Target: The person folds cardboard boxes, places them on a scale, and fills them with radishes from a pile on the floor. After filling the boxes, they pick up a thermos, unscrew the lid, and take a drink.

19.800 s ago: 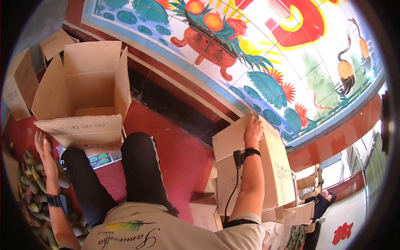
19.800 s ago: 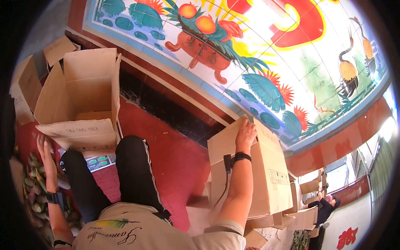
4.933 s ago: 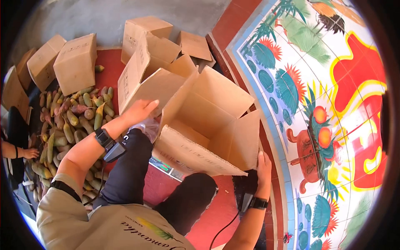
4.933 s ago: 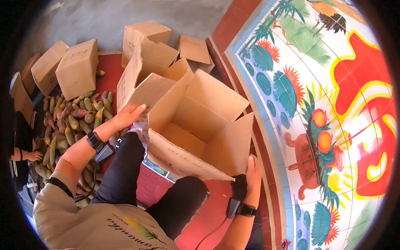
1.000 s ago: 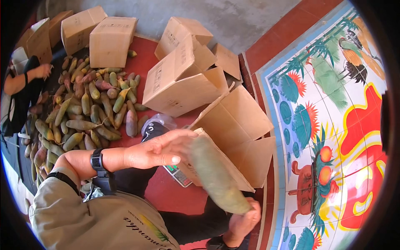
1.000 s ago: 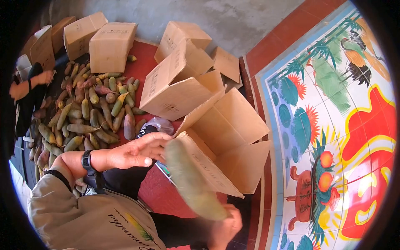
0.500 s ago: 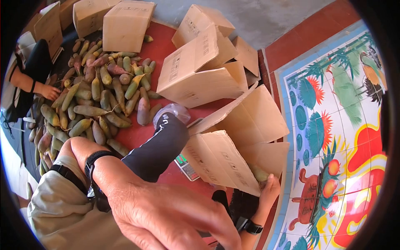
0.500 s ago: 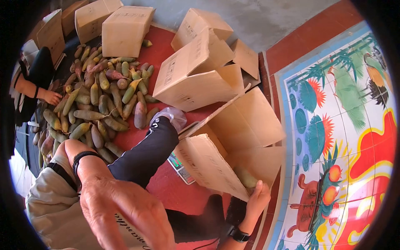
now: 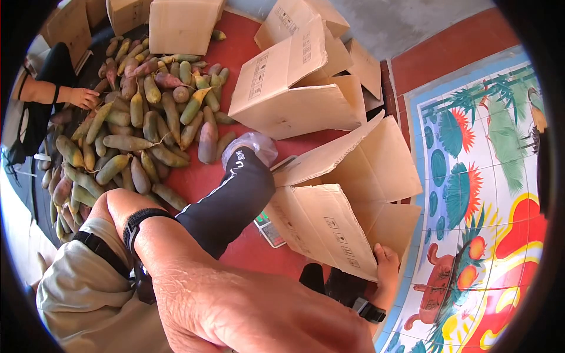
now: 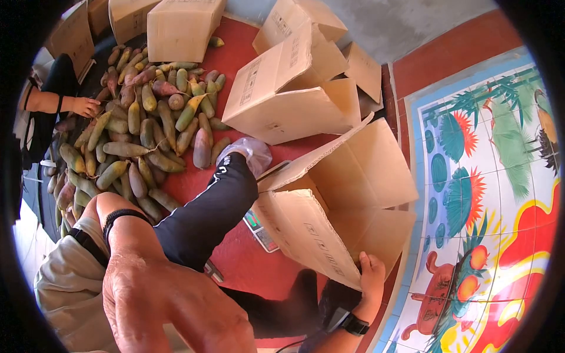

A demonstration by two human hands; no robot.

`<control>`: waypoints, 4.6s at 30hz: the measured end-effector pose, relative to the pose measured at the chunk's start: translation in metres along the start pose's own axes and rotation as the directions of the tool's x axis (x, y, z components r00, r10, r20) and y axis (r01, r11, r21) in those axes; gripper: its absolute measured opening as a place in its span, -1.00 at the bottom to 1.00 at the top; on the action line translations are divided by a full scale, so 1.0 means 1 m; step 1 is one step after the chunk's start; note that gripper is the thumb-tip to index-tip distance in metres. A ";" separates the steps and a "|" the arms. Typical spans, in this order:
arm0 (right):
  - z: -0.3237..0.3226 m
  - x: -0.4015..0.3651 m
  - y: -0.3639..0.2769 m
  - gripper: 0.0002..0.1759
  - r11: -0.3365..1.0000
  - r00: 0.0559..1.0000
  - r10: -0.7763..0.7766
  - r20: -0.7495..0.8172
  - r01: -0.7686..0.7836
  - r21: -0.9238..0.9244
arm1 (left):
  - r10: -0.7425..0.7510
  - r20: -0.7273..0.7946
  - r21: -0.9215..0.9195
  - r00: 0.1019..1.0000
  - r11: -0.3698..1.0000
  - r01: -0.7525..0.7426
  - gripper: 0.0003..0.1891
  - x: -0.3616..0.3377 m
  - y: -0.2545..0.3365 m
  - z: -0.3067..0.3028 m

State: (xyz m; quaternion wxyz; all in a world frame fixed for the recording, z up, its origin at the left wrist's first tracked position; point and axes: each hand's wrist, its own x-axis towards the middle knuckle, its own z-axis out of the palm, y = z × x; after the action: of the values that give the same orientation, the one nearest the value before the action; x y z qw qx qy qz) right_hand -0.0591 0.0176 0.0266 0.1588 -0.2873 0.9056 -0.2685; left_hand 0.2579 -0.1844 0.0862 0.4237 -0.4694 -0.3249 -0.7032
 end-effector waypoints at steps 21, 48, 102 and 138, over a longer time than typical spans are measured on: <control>-0.004 0.004 -0.010 -0.69 0.995 0.989 0.077 0.129 -0.067 -0.077 | -0.364 -0.164 0.831 0.917 0.450 0.327 -0.48 -0.024 -0.011 -0.080; -0.001 -0.008 -0.021 -0.73 0.991 0.996 -0.090 0.001 0.090 -0.097 | -0.477 -0.172 0.954 0.862 -0.300 0.024 -0.78 -0.063 -0.067 -0.131; 0.054 -0.114 -0.042 -0.71 0.640 0.569 -0.718 -0.401 0.311 -0.703 | 0.038 -0.998 -0.044 0.047 -0.990 -0.131 -0.60 -0.322 0.217 -0.223; 0.104 -0.147 -0.092 -0.25 0.886 0.902 -0.427 -0.068 0.432 0.166 | -0.477 -0.582 -0.195 0.658 0.868 0.456 -0.65 -0.049 0.029 -0.067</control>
State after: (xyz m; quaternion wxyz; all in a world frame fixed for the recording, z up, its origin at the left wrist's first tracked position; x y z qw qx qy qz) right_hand 0.1421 0.0021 0.0159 0.1070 -0.4614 0.7942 -0.3807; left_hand 0.2682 -0.2401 0.0189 0.3036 -0.1228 -0.2677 -0.9061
